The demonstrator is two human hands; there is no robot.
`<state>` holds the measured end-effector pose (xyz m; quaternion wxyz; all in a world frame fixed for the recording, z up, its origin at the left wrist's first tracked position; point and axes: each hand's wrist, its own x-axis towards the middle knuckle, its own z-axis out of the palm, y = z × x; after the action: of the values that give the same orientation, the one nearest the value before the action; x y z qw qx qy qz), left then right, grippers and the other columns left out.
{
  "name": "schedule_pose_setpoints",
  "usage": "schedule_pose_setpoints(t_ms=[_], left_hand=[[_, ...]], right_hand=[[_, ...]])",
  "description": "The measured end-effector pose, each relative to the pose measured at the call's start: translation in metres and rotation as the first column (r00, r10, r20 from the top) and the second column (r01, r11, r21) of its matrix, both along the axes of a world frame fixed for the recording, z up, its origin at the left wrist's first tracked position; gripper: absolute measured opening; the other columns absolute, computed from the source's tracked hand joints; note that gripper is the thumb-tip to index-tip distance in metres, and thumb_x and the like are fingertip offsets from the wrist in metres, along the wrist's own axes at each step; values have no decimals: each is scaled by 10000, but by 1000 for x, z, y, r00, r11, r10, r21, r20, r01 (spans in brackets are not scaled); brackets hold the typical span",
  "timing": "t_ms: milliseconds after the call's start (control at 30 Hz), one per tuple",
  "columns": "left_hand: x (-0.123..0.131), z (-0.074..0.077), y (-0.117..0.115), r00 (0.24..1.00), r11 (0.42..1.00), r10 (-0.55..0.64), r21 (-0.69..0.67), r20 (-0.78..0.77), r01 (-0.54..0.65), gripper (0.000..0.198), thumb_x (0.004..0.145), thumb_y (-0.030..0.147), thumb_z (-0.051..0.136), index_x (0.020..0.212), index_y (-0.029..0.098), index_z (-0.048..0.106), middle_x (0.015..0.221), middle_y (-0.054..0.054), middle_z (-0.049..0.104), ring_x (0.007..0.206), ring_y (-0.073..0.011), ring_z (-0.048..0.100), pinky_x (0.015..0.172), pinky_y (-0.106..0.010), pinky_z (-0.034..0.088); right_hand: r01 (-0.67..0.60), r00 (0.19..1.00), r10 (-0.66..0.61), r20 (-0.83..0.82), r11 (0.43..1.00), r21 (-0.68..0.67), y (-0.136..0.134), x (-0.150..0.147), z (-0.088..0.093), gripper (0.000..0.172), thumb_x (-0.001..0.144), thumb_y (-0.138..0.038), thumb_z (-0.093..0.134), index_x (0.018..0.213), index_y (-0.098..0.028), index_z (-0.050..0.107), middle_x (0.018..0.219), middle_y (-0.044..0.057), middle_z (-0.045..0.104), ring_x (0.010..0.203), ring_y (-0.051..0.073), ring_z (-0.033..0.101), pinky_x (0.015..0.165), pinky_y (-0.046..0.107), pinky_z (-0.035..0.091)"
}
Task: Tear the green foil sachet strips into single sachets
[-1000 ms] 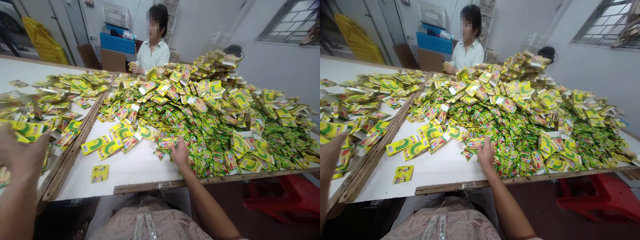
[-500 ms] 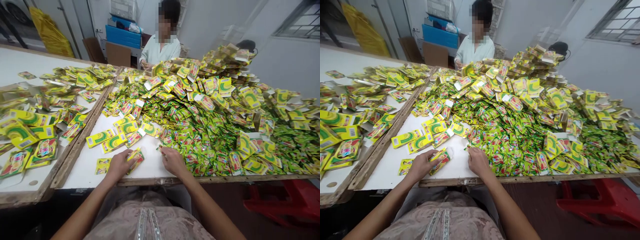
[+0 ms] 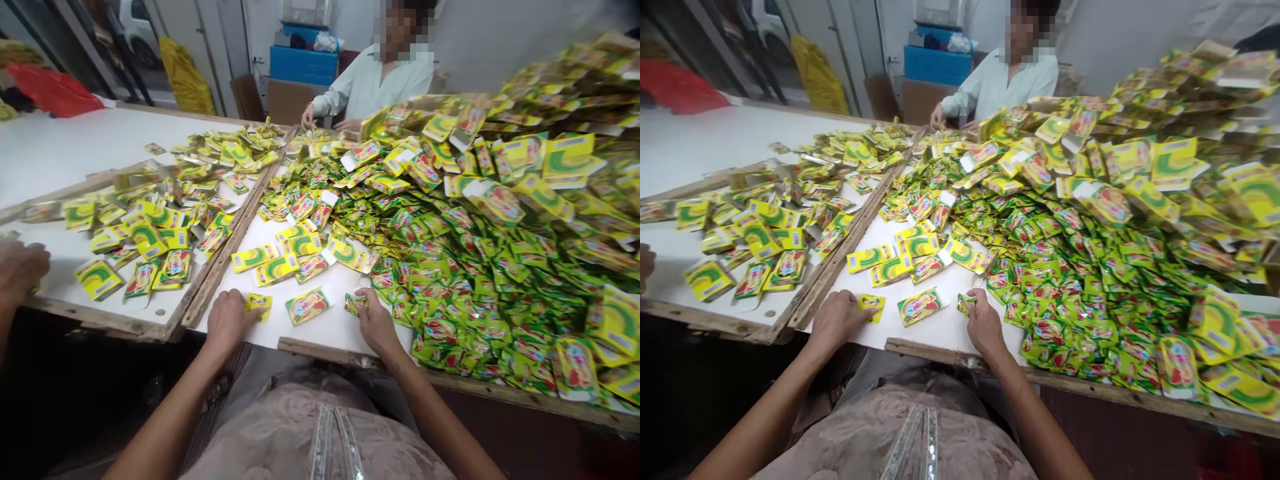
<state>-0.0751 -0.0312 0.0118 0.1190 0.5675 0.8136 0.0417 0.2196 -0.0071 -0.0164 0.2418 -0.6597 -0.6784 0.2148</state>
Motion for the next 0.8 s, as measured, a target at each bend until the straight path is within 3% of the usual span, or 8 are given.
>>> schedule_pose_setpoints(t_ms=[100,200,300,400,467,533,700,800], left_hand=[[1,-5,-3,993,999,41,-3,113,-41,263,722,442,582,777,191,528,783,-76,609,765,-246,597,594,-286,382],[5,-6,-1,923,984,71,126,378,-128,231,692,388,621,771,214,491,641,6,585,624,-189,569,537,-251,340],[16,-6,7,693,952,-30,231,720,-199,313,625,404,686,794,207,510,564,50,551,521,-139,522,499,-224,331],[42,-3,17,397,963,-96,186,913,-196,384,558,412,739,796,182,546,499,69,495,457,-111,474,461,-210,321],[63,-1,22,249,982,-107,141,963,-124,371,564,409,735,784,167,560,482,74,467,443,-98,450,452,-205,316],[79,-1,24,171,991,-115,124,979,-47,339,603,408,707,788,156,574,470,80,433,430,-85,418,446,-201,299],[90,-1,23,175,988,-144,150,974,-22,302,649,388,681,808,146,599,467,84,414,437,-73,383,452,-198,282],[92,2,19,45,990,-141,140,989,31,310,715,445,623,788,145,591,554,41,516,515,-96,473,513,-213,360]], right_hand=[[-33,999,32,21,999,41,1,-4,0,194,810,-236,381,944,-214,520,777,58,623,740,223,578,627,295,395],[-43,995,49,-91,997,71,0,-4,8,161,826,-262,390,927,-212,505,908,75,621,816,220,577,697,316,418],[-52,942,37,-334,998,-39,-4,-10,24,183,842,-339,422,967,-219,477,829,31,589,668,168,559,630,290,435],[-193,812,77,-578,971,-141,-6,-25,41,246,816,-379,489,1004,-224,453,760,-10,537,613,132,515,586,260,435],[-301,741,133,-659,942,-148,-7,-35,49,245,793,-364,528,984,-223,467,785,-16,527,642,118,505,603,249,436],[-327,729,161,-665,936,-132,-6,-41,53,203,778,-340,543,931,-216,492,823,-12,528,671,112,501,621,245,439],[-253,729,50,-682,947,-200,-8,-41,49,211,763,-343,520,928,-222,466,714,-45,485,554,92,464,510,223,420],[-219,745,12,-667,949,-228,-9,-41,42,227,755,-348,510,941,-233,450,605,-84,431,467,81,418,439,198,366]])
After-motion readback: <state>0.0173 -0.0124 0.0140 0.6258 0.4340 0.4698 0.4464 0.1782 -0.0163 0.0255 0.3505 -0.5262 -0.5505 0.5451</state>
